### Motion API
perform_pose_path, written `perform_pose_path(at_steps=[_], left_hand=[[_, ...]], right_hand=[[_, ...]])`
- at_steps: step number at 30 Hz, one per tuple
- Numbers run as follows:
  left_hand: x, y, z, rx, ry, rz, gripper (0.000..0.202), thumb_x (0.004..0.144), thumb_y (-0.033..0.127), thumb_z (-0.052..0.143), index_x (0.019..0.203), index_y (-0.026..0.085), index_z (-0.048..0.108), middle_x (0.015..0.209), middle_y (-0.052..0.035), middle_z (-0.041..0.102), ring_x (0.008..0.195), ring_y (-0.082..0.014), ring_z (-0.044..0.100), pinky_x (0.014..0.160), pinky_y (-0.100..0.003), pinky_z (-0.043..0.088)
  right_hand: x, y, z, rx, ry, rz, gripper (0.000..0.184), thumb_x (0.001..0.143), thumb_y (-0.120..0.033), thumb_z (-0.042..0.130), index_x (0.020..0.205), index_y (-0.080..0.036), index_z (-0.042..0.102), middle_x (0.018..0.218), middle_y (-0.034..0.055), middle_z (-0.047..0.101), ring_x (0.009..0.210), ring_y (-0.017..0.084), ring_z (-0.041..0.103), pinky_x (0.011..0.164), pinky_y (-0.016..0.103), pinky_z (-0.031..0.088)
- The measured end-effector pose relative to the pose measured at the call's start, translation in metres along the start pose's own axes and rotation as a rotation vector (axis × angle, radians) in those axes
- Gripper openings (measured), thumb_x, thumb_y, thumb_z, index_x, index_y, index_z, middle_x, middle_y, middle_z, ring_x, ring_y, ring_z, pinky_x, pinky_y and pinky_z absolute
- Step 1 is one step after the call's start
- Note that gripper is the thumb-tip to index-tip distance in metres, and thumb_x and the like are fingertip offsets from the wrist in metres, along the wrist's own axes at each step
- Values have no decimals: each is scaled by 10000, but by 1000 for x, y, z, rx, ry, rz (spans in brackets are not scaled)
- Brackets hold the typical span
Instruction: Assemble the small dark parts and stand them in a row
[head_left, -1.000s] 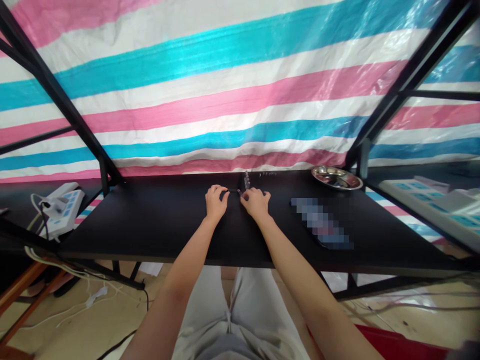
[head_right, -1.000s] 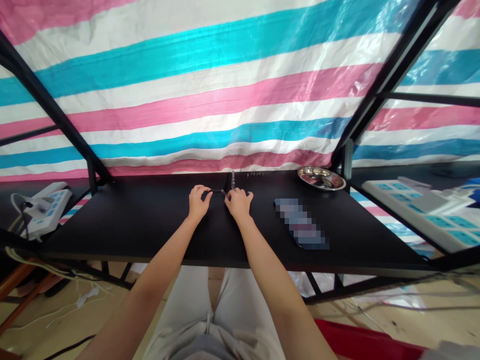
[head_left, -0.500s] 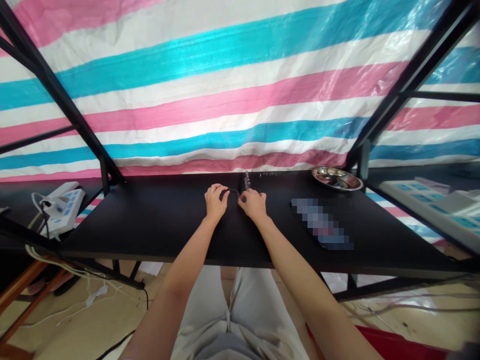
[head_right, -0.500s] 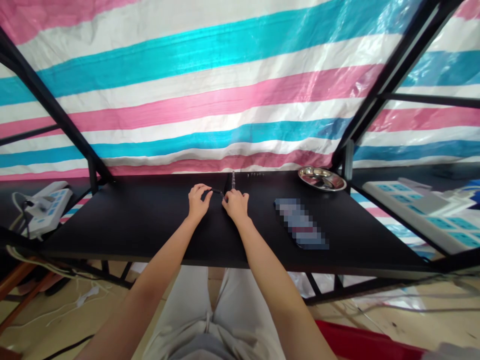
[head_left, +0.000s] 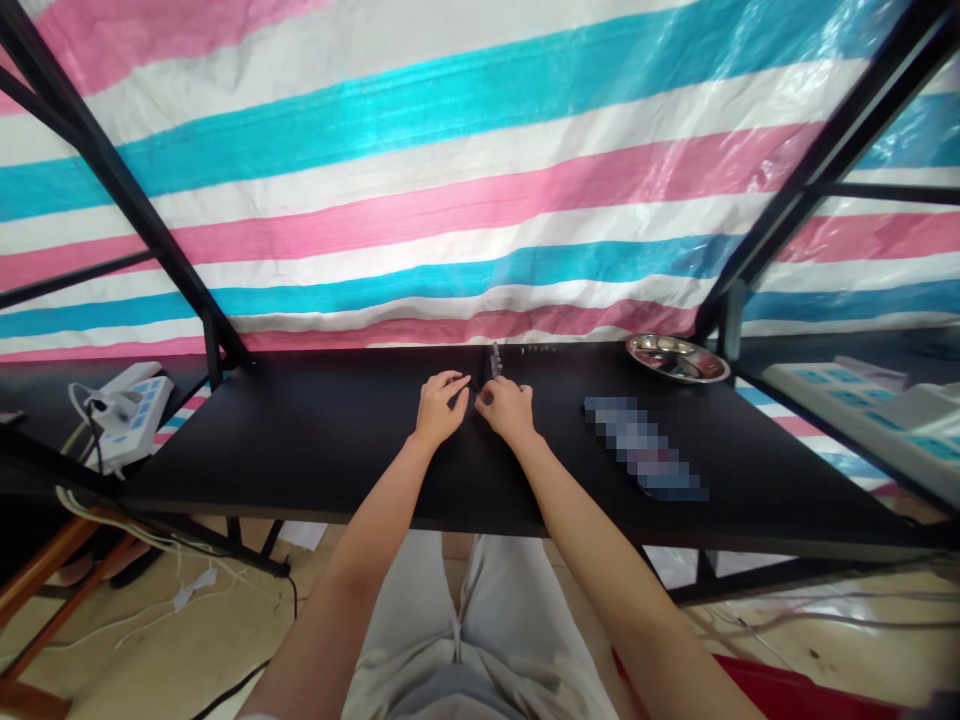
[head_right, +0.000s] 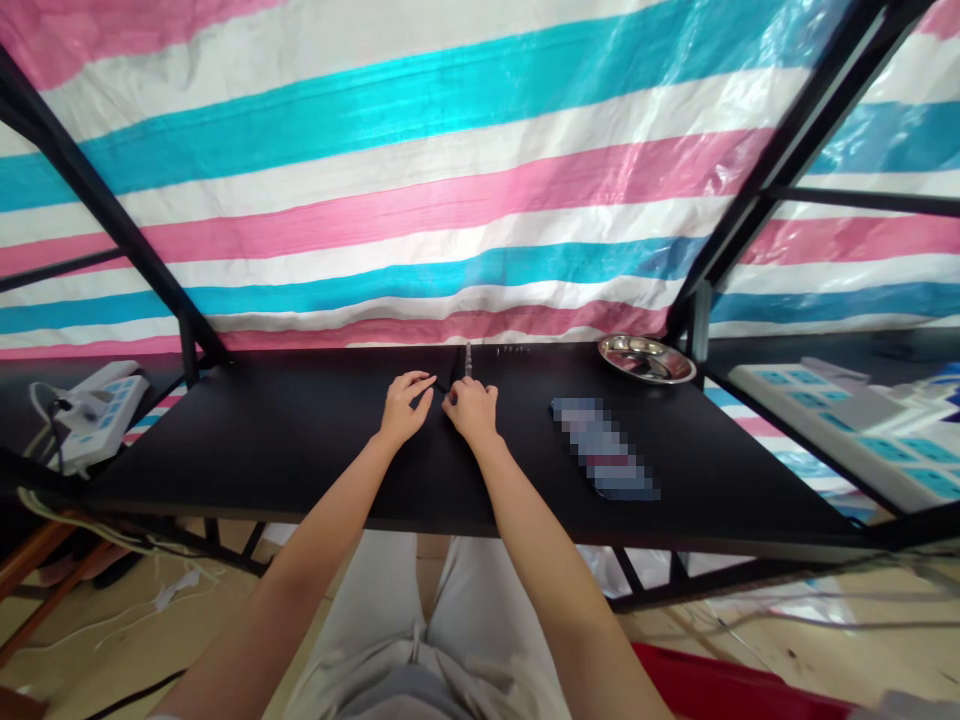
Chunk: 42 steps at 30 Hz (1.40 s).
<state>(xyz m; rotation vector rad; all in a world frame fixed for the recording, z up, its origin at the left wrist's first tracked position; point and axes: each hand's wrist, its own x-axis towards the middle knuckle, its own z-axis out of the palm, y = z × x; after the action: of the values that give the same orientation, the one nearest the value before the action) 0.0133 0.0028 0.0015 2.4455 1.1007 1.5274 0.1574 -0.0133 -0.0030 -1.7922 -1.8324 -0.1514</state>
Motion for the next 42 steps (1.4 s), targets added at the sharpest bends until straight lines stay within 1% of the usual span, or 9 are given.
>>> perform_pose_path(at_steps=[3,8,11,15,24,30,36,39,42], left_hand=[[1,0,0,-40,14,-25,231,816,231,504,997,210,646,982,-59,606,895,-153,543,841,-320,430],[4,-1,0,-163,47,-129,156,782,224,557,906,205,649,965,-60,593,939,-159,551,847,-317,438],[6,-2,-1,-243,36,-200,129,758,216,586,873,197,641,991,-64,589,953,-161,555,760,-282,454],[7,-1,-2,-315,33,-265,117,740,221,606,849,190,631,1023,-69,588,937,-156,563,650,-237,435],[9,-3,-3,-425,33,-311,113,734,243,614,830,185,630,1006,-70,598,866,-140,577,613,-226,427],[8,-4,-2,-425,28,-306,113,736,243,607,830,184,626,1003,-66,595,863,-137,572,605,-219,422],[8,-3,-2,-407,20,-305,113,741,252,593,827,180,613,990,-61,596,829,-128,573,600,-221,418],[8,-1,-2,-403,43,-345,124,750,265,578,839,181,595,952,-53,605,814,-127,580,599,-222,418],[8,0,-1,-411,90,-425,140,757,283,565,848,177,579,884,-43,614,778,-123,584,600,-222,418]], right_hand=[[0,0,1,35,36,-19,129,762,-269,511,699,-172,569,789,36,582,753,166,509,691,314,231],[0,0,2,127,99,-84,130,768,-269,512,692,-178,564,783,33,588,751,164,517,704,315,242],[0,0,1,178,132,-120,123,770,-269,513,700,-181,563,794,30,597,747,159,525,718,318,249],[0,-2,-2,210,174,-160,122,774,-269,510,707,-182,563,790,23,602,702,143,522,735,324,258],[0,-1,-5,254,233,-246,110,778,-265,522,716,-184,562,786,20,607,683,135,521,741,317,277],[0,0,-3,257,245,-258,120,780,-266,516,706,-184,562,776,19,601,678,133,515,747,317,277],[-1,-2,-7,240,198,-244,129,784,-271,501,715,-182,564,788,31,611,691,142,521,755,317,282],[-1,-4,-8,249,188,-230,130,786,-280,498,728,-186,566,811,34,613,695,144,520,765,317,282],[-1,-7,-8,267,196,-235,129,787,-280,494,735,-186,566,822,31,612,689,138,518,777,314,283]])
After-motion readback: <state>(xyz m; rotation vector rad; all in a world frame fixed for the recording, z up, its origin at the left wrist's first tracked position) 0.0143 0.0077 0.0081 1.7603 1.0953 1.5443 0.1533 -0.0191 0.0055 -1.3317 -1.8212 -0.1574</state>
